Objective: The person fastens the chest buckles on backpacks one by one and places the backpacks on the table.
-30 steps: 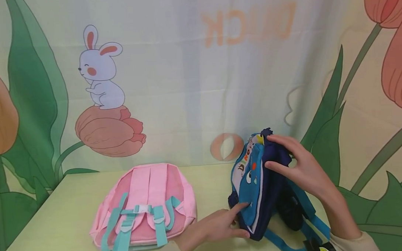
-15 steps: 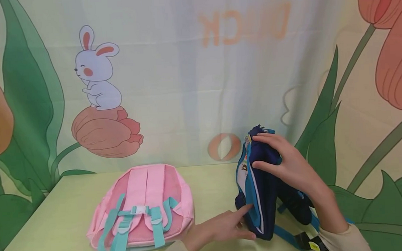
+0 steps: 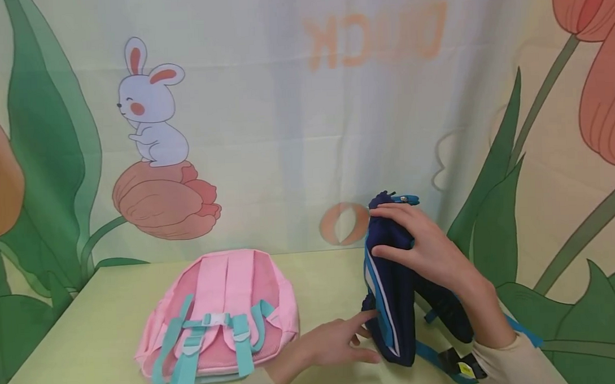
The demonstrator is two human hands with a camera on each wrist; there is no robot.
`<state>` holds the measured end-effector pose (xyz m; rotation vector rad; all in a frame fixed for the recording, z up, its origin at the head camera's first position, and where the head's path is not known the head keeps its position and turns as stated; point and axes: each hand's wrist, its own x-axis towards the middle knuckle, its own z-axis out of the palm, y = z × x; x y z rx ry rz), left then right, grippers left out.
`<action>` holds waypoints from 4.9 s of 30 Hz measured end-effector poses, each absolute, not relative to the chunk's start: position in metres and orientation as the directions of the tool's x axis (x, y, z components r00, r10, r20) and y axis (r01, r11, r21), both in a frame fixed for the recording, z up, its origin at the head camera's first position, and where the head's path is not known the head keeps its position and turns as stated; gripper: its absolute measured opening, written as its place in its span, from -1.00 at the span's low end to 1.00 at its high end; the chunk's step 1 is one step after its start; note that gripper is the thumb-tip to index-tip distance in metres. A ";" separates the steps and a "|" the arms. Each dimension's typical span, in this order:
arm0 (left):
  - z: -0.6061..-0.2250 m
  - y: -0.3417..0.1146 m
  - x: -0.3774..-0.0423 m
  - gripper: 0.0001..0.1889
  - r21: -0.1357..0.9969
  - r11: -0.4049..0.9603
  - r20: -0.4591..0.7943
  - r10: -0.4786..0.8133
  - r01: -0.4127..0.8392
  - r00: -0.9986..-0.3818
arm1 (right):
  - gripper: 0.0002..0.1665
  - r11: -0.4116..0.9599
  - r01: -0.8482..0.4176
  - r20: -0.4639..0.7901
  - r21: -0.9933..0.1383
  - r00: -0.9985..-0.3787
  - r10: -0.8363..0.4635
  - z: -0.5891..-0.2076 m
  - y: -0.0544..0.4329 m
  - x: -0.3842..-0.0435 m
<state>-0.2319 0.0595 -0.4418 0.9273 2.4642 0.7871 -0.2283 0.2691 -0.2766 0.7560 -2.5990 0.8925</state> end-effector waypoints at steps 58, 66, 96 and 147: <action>-0.351 -0.034 -0.240 -0.27 0.832 0.297 0.353 0.368 0.468 -0.860 | -0.19 0.614 -0.657 0.446 -0.437 -0.751 -0.487 -0.307 0.185 -0.238; -0.354 -0.043 -0.239 -0.28 0.826 0.345 0.346 0.316 0.447 -0.883 | -0.17 0.553 -0.705 0.455 -0.445 -0.709 -0.538 -0.317 0.175 -0.238; -0.389 -0.065 -0.235 -0.47 0.796 0.504 0.169 0.348 0.336 -0.922 | -0.47 0.602 -0.660 0.428 -0.449 -0.750 -0.504 -0.342 0.259 -0.230; -0.436 -0.026 -0.226 -0.71 0.301 0.762 0.035 0.591 0.573 -0.806 | -0.54 0.761 -0.438 0.022 -0.479 -0.872 -0.488 -0.413 0.346 -0.266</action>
